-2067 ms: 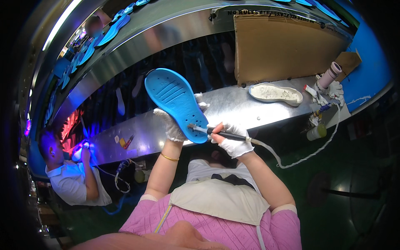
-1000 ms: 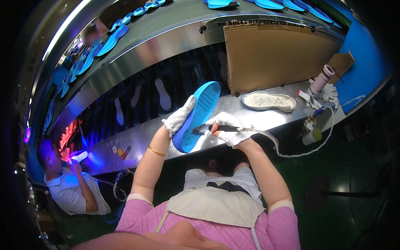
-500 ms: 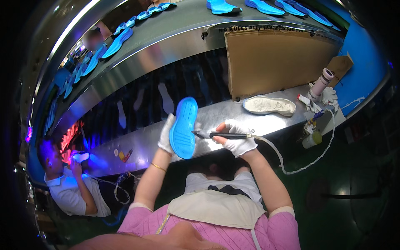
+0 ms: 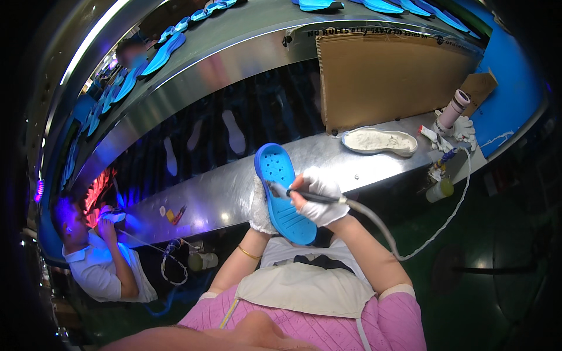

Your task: The person picks up blue shoe soles from a conveyor belt and cleans or preps them using a small brush tool before placing them back on the belt.

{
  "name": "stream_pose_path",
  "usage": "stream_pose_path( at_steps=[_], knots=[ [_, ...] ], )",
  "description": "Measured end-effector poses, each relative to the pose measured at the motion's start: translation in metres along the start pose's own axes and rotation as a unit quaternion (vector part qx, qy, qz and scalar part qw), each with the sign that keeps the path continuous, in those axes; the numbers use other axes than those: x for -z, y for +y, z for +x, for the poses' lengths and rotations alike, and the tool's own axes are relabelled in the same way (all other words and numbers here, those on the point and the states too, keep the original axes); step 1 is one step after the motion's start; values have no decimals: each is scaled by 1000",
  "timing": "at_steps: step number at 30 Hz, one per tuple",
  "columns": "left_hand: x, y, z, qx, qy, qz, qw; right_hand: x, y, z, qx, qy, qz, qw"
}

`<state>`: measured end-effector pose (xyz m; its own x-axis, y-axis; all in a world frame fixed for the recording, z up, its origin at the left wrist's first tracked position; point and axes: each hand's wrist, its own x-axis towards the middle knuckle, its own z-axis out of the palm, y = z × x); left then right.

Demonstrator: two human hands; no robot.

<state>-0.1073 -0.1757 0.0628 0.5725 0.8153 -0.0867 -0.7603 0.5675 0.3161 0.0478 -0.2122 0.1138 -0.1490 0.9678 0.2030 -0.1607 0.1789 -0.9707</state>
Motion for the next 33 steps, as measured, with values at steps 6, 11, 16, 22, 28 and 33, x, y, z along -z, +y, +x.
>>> stream_pose_path(
  at_steps=[6,11,16,22,28,33],
  knots=[
    [6,8,16,-52,11,59,997,-10,1,4,258,-11,-282,924],
    [1,16,16,-88,61,58,993,-8,6,-7,116,43,-217,968],
    [-2,27,14,-96,34,60,993,-15,-9,-8,260,-63,-312,911],
    [-11,38,19,-52,4,31,998,-10,-6,-10,207,-38,-307,928],
    [-22,38,15,-54,17,33,998,3,1,-3,-93,-2,-3,996],
    [-35,5,-6,-23,-101,-81,991,23,5,-1,31,65,-62,995]
  ],
)
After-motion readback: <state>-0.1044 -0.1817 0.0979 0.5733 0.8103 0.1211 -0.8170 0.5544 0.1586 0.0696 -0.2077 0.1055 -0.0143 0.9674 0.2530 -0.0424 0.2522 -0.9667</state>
